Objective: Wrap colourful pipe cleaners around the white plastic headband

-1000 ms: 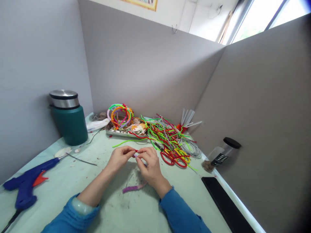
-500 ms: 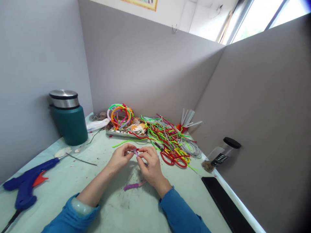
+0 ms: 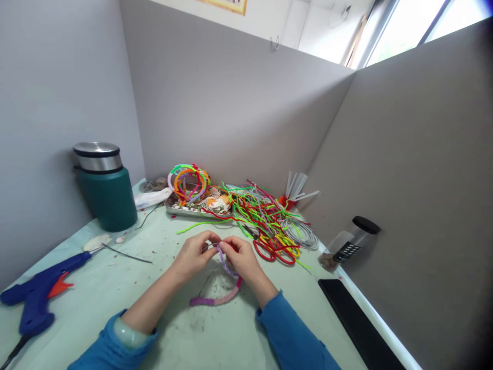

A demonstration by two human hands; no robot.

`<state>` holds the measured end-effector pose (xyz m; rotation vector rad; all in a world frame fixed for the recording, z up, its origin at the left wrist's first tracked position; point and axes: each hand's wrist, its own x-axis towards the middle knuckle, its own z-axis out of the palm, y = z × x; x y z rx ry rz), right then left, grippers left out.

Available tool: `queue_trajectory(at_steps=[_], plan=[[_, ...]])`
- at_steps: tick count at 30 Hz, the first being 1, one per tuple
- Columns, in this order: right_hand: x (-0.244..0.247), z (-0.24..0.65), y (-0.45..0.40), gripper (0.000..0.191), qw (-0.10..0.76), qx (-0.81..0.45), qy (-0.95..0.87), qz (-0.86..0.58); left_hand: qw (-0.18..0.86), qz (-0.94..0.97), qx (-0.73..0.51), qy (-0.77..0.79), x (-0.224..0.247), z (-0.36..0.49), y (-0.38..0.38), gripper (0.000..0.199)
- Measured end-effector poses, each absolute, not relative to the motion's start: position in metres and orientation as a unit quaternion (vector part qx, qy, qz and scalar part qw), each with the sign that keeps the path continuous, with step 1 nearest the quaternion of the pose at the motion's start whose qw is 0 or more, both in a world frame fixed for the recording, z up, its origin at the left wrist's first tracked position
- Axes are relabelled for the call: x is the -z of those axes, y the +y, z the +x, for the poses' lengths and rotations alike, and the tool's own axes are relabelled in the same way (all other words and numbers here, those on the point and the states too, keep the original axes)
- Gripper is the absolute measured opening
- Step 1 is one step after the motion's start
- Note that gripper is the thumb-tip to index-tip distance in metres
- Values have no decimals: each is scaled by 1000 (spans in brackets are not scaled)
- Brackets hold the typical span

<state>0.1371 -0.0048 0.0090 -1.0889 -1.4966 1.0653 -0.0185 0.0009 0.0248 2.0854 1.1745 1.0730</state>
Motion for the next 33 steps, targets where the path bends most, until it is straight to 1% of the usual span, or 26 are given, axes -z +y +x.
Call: queue_trajectory(at_steps=[8, 17, 20, 23, 26, 30, 33], plan=[[-20, 140, -10, 20, 483, -546, -561, -391, 241, 785, -394, 414, -28, -18, -2, 12], [-24, 143, -11, 15, 478, -583, -531, -387, 246, 777, -400, 419, -28, -17, -3, 13], [-23, 145, -10, 15, 471, -594, -529, -381, 257, 773, -399, 421, -28, -17, -3, 17], [-20, 147, -9, 15, 455, -616, -519, -379, 282, 767, -393, 422, -27, -18, -1, 22], [-20, 147, -10, 16, 449, -622, -517, -381, 327, 751, -387, 424, -27, -19, 3, 22], [-19, 145, -11, 21, 454, -593, -536, -393, 397, 724, -387, 411, -26, -19, 5, 19], [-15, 143, -10, 22, 457, -572, -550, -401, 456, 685, -358, 442, -25, -19, 5, 21]])
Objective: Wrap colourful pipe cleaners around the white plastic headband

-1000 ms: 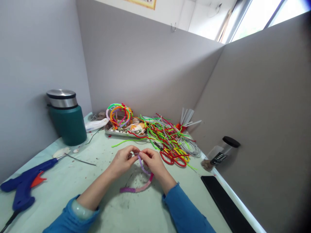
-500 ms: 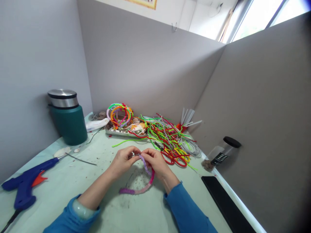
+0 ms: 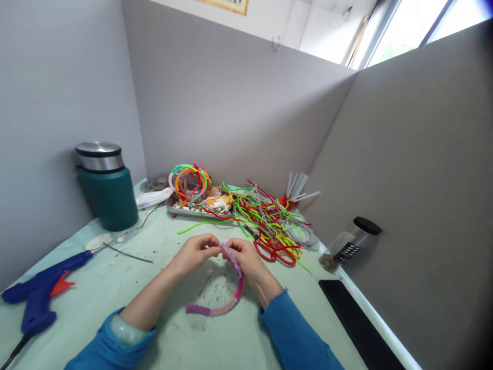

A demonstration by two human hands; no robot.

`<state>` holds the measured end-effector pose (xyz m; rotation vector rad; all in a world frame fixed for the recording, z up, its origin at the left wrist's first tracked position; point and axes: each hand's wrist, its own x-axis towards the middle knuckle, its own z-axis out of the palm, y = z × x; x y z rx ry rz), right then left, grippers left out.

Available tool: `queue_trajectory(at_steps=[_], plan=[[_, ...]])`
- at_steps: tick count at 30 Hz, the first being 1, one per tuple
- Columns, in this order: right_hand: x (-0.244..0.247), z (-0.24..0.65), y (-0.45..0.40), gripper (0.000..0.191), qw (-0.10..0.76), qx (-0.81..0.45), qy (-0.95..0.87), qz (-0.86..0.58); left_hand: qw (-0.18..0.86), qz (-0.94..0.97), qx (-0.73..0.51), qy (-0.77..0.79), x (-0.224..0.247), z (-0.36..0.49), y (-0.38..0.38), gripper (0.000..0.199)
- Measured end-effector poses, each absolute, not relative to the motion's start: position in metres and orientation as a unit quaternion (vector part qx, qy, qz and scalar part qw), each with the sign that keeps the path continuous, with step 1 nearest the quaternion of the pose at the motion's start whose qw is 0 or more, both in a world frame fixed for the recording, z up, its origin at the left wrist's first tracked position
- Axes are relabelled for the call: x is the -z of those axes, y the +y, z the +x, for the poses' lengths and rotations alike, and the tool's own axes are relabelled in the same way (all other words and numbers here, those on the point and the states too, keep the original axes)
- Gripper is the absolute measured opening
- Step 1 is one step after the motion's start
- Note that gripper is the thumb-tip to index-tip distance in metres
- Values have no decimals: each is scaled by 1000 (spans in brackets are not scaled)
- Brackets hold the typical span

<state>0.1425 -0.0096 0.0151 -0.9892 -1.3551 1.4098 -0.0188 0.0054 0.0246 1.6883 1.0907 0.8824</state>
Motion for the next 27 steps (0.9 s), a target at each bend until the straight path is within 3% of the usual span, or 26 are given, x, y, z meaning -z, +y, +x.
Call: queue_trajectory(at_steps=[3, 7, 11, 15, 27], plan=[[-10, 141, -7, 23, 447, -552, -564, -421, 497, 647, -331, 474, -22, -18, 6, 25], [-10, 141, -6, 21, 448, -501, -608, -424, 475, 649, -369, 466, -16, -18, 12, 22], [-14, 142, -8, 38, 469, -381, -684, -409, 434, 669, -384, 466, -8, -19, 17, 16], [-17, 142, -11, 20, 484, -279, -731, -392, 398, 687, -367, 485, -4, -18, 15, 23], [-18, 137, -17, 18, 522, -232, -720, -394, 200, 753, -278, 561, -22, -15, 0, 39]])
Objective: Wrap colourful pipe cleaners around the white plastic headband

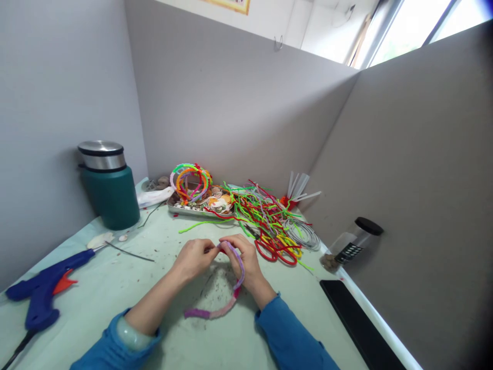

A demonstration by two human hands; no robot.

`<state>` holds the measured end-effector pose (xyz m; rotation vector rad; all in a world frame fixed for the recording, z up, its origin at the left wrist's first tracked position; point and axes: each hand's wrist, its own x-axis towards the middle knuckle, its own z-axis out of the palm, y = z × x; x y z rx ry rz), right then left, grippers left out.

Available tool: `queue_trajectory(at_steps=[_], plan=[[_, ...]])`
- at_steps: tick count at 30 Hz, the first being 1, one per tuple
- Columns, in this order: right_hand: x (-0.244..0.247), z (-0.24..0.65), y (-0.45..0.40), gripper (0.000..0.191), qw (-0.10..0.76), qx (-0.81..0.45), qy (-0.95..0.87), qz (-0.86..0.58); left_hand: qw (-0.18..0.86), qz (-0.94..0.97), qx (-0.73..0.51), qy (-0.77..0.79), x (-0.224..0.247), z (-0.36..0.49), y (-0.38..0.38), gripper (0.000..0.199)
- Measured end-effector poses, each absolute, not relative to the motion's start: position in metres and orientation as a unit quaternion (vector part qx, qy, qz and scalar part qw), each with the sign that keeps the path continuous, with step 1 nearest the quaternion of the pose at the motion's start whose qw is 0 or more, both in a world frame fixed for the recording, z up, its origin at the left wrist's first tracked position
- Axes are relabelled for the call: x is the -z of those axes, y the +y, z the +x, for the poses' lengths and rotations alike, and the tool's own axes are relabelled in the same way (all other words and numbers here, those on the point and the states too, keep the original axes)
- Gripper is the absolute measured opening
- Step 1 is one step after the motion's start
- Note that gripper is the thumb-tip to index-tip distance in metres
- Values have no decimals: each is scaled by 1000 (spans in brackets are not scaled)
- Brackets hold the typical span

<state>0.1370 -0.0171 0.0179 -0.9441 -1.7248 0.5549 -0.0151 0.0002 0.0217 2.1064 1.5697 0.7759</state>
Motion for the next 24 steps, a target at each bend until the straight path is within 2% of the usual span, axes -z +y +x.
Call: queue_trajectory(at_steps=[4, 10, 17, 22, 24], plan=[[-17, 138, -15, 19, 552, -266, -679, -406, 222, 765, -279, 537, -24, -15, 0, 38], [-8, 148, 0, 31, 575, -356, -551, -488, 265, 780, -300, 480, -29, -12, -5, 37], [1, 147, 4, 30, 540, -423, -512, -517, 277, 784, -334, 443, -38, -11, -11, 34], [-5, 145, -2, 27, 444, -575, -477, -495, 308, 780, -350, 417, -42, -12, -12, 33], [-7, 146, -2, 27, 430, -609, -462, -480, 309, 774, -357, 423, -41, -12, -12, 32]])
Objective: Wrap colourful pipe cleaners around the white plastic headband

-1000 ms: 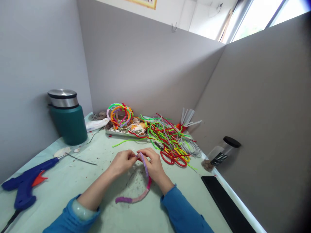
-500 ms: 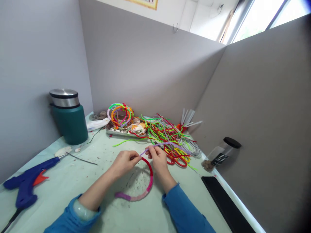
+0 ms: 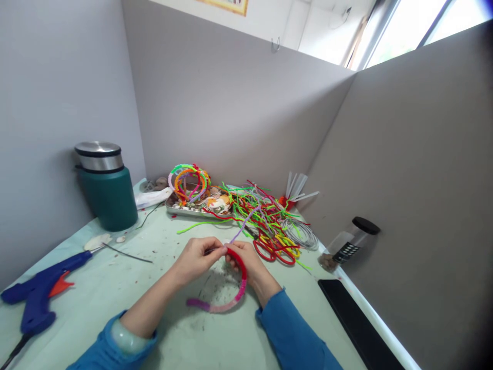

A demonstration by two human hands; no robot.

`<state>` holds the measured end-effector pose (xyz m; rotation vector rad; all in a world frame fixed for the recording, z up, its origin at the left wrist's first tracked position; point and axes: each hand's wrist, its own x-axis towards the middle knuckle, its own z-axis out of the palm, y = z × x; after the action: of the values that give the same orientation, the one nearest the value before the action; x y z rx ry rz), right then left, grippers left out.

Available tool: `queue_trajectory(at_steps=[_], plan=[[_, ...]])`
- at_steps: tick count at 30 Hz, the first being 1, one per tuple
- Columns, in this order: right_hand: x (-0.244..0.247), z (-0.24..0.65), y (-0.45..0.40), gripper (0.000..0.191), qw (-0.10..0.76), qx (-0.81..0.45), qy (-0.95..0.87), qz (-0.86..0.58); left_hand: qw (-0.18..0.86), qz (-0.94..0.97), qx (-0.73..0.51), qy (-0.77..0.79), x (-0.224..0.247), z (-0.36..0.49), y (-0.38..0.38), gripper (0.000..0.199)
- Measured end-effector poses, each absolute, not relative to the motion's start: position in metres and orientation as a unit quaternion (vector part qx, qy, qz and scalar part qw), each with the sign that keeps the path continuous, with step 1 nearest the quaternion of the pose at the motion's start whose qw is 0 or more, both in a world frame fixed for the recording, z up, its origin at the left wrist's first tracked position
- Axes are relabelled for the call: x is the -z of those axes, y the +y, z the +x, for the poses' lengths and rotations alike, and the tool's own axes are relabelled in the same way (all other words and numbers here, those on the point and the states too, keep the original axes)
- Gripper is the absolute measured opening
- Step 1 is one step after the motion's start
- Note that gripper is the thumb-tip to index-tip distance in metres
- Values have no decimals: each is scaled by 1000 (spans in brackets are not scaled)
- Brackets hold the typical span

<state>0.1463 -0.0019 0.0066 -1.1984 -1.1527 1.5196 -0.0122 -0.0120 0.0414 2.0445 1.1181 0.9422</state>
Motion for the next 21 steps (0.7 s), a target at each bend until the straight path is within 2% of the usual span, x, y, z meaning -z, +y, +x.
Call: queue_trajectory(at_steps=[7, 13, 18, 21], plan=[[-1, 149, 0, 28, 426, -637, -444, -464, 292, 766, -384, 426, -38, -14, -10, 32], [1, 151, -2, 30, 358, -671, -462, -457, 298, 767, -377, 426, -39, -14, -10, 30], [3, 152, 3, 41, 394, -666, -441, -455, 274, 752, -386, 459, -35, -16, -5, 32], [2, 152, 7, 48, 442, -584, -469, -493, 244, 734, -391, 500, -32, -18, -2, 34]])
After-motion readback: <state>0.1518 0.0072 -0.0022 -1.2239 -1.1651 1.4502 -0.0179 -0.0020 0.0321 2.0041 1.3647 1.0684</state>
